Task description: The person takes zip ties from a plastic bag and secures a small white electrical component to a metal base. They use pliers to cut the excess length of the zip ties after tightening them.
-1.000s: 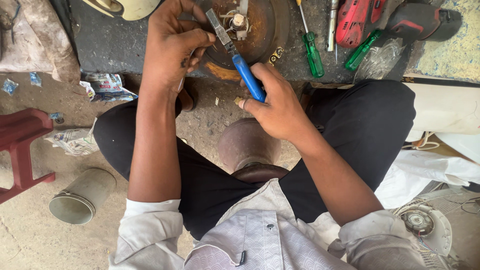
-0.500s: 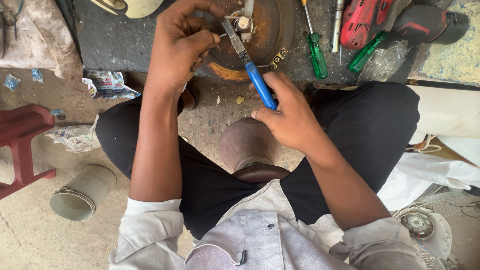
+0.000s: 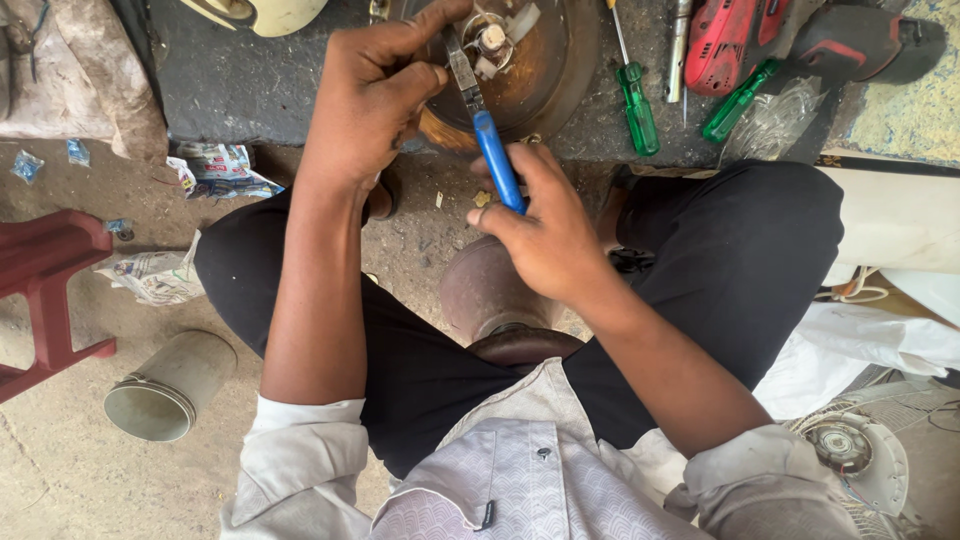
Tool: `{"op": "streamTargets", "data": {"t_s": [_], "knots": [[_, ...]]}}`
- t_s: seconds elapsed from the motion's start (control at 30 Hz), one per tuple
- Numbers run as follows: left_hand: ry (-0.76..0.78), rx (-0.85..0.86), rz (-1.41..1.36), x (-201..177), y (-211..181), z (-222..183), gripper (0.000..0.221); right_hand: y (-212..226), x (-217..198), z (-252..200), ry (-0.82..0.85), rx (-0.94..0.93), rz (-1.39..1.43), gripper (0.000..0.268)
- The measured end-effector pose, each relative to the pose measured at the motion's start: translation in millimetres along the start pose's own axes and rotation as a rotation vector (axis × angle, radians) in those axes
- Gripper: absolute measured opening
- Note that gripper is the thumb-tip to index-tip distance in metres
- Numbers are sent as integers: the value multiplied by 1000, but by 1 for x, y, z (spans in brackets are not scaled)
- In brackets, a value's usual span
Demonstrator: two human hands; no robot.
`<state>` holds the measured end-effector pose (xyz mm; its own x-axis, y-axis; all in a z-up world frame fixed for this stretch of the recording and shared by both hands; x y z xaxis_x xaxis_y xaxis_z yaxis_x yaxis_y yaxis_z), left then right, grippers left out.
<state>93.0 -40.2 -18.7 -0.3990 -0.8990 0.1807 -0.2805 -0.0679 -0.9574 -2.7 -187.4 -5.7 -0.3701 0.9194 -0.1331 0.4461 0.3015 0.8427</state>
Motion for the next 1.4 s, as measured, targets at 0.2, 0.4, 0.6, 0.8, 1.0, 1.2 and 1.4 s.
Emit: {"op": "streamTargets", "data": {"t_s": [0.2,0.4,0.6,0.8,1.0,1.2,1.4], "knots": [[-3,-25,49,4,-5,5,47,6,21,-2,-118,-102,194,40],[29,-54,36,1,-6,4,46,2,28,-6,-144,-91,259,41],[8,-33,11,-4,-2,8,54,3,24,0,-121,-94,286,31],[18,-48,10,-2,-4,9,56,4,18,8,-123,-62,145,24],[2,-58,207,-2,-14,9,55,14,20,8,-144,-126,104,30],[46,48,353,4,-28,10,53,12,19,7,-169,-135,117,35],[64,86,353,5,-30,11,48,14,32,5,-292,-130,111,37]]}}
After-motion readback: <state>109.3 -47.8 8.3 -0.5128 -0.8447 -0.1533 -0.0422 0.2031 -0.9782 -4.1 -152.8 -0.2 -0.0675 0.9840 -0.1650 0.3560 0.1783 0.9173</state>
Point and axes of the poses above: each hand's wrist, its own z-axis towards the middle knuckle, its own x-axis out of the palm, y = z × x, the point moved 10 cm from there along z, towards the middle knuckle, and after that the axes turned 7 degrees about y, right-handed, at the moved point
